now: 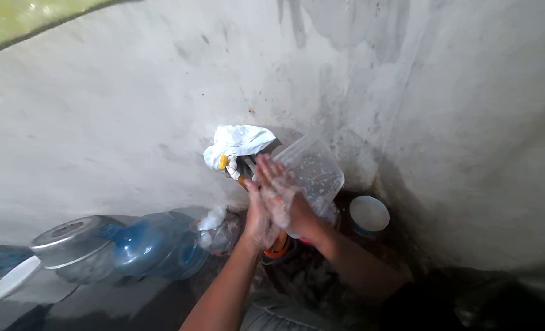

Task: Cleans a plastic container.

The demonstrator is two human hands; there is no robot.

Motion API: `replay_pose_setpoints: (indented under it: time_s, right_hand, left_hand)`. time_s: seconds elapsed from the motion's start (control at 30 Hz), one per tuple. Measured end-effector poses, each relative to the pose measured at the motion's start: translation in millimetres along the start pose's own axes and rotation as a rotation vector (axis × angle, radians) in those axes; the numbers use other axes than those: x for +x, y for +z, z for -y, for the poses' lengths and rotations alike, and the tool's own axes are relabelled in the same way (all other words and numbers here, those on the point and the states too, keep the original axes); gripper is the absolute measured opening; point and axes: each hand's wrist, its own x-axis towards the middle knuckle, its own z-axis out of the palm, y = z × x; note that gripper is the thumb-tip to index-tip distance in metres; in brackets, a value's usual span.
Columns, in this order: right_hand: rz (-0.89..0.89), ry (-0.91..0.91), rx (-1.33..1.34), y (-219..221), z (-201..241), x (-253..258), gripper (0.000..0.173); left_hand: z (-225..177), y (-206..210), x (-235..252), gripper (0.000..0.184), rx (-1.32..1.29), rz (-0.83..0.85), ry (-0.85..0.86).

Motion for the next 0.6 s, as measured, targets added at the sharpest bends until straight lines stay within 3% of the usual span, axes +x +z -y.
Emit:
replay_pose_setpoints:
  time_s: [0.07,0.17,0.23,0.3,0.37,0.5,0.6]
  right_hand:
    - [0.06,-0.098,0.027,1.5,13.3,-0.6,0.053]
    - [0.089,-0.25,-0.026,-1.3,-12.2,0.9,0.052]
    - [0.038,-0.169,-0.115,-9.8,-33.4,7.9,0.054]
    - [-0.028,0.03,-0.185,-8.4,-45.3,14.3,0.058]
    - [-0.051,0.078,-0.088,4.8,-29.1,10.4,0.061]
    - [-0.022,-0.127,0.186,13.1,9.4,9.4,0.048]
    - [-0.273,-0.123,0.403,15.4,3.0,10.3,0.043]
  left_hand:
    - [-2.3,-5.6,-3.2,0.094,-0.068,0.05,0.04]
    - [-3.6,-8.5,-9.0,0.099,-0.019,-0.011,0.046]
    - [-3.0,-10.8,-12.3,0.102,0.074,0.006,0.009]
    - [-0.1,-8.3,-12.5,0.101,0.151,0.0,0.007]
    - [1.2,-7.1,-9.3,0.096,0.175,-0.02,0.017]
    - [-1.4,-7.8,-6.7,0.085,0.06,-0.095,0.035]
    - [-0.5,-9.9,-10.6,0.07,0.182,-0.002,0.086]
